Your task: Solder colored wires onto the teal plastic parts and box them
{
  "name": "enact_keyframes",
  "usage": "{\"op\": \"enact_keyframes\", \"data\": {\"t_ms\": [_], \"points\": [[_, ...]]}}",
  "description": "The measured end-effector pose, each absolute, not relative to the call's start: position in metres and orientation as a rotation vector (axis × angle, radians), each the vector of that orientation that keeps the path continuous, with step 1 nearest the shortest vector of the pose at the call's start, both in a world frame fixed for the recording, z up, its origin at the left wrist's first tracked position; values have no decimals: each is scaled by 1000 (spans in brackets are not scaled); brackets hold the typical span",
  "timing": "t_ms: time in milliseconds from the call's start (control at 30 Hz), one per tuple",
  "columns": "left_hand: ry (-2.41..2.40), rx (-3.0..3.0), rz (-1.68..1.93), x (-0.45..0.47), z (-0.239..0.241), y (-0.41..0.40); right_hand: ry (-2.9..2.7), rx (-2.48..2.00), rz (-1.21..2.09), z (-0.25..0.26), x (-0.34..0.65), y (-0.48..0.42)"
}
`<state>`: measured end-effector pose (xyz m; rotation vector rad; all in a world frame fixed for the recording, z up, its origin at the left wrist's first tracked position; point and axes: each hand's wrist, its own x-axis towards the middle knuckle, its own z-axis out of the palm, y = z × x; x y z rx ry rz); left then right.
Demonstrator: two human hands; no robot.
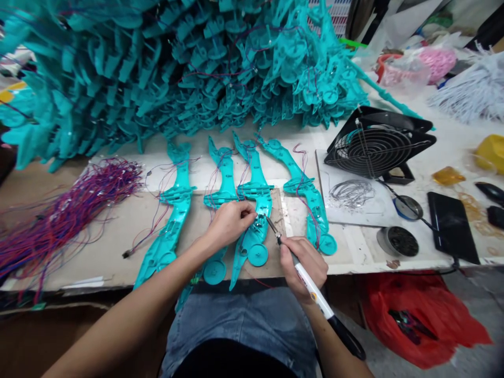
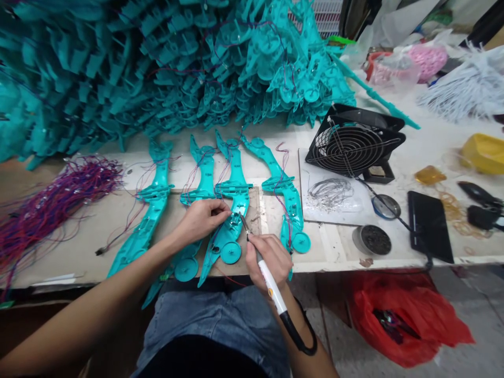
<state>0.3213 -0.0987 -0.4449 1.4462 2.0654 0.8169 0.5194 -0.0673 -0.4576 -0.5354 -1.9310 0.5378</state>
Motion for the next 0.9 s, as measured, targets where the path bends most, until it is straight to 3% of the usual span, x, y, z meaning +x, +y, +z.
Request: {"op": "enact_keyframes", "data": {"t_ms": [900], "points": [[2053, 1426, 836, 321, -444, -100, -1887, -593, 508, -455, 521, -72]]}}
